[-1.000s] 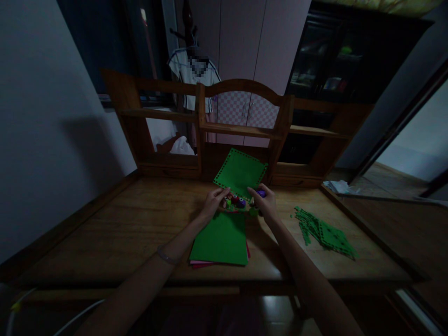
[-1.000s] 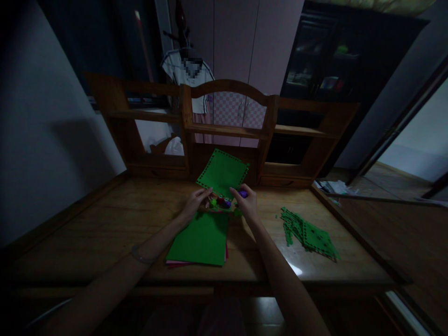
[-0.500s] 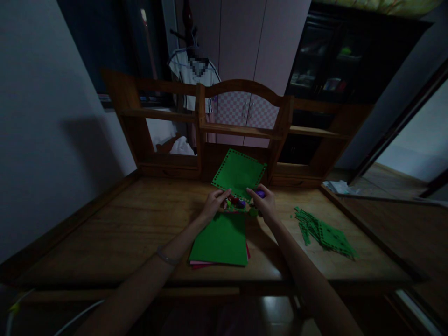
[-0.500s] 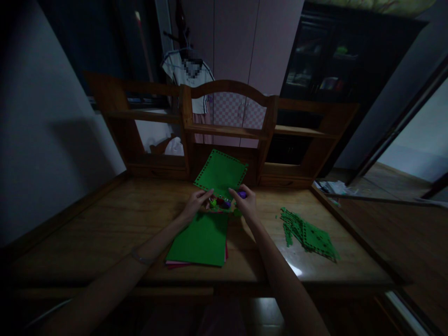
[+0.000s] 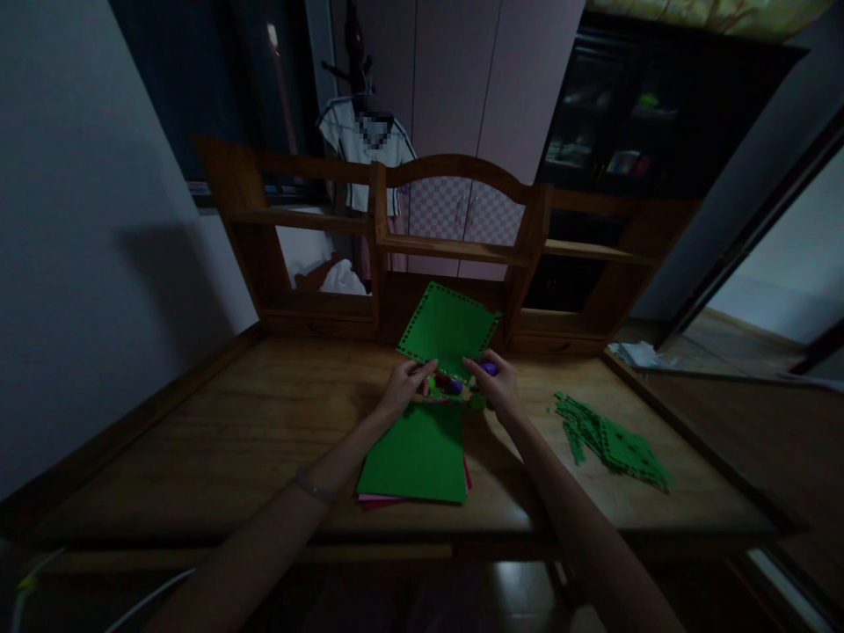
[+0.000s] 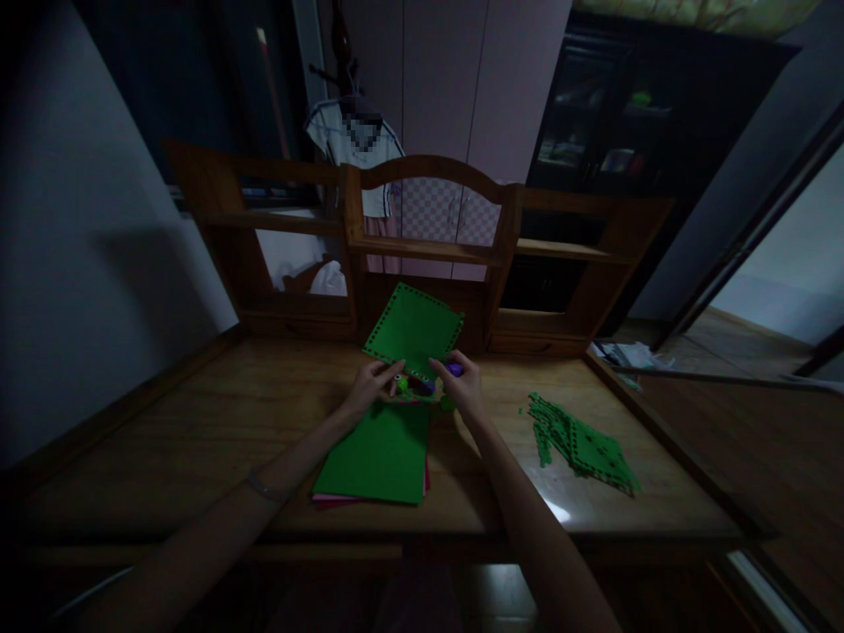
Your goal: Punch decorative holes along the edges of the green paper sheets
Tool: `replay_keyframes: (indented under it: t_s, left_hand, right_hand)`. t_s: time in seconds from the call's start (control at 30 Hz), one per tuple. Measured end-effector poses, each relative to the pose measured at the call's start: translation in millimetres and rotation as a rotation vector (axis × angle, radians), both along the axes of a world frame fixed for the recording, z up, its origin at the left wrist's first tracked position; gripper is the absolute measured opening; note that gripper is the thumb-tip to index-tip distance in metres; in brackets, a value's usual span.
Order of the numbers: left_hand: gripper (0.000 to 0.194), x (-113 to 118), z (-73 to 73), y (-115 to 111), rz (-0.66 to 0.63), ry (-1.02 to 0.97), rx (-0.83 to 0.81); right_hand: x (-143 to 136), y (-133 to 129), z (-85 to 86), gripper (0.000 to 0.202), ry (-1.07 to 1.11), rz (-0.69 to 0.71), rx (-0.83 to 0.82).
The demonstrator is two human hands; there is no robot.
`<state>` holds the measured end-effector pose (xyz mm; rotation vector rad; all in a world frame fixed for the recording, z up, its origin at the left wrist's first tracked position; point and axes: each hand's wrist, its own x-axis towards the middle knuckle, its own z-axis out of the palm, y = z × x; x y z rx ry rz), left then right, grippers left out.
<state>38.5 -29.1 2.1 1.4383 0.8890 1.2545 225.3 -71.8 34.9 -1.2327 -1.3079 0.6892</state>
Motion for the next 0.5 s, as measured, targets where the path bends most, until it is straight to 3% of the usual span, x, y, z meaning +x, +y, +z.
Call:
replay_keyframes:
  t_s: [0.4,0.5]
  left_hand:
    - [0.051,-1,13.4,-13,0.02,0.209,-0.061]
    - [0.053,0,14.6,-15,0.027,0.183,-0.057]
  right_hand:
    - [-5,3,-5.1,0.04,-0.048,0.061,0.065]
    - [-4,5,-8.3,0.041,-0.064,0.048,0.051]
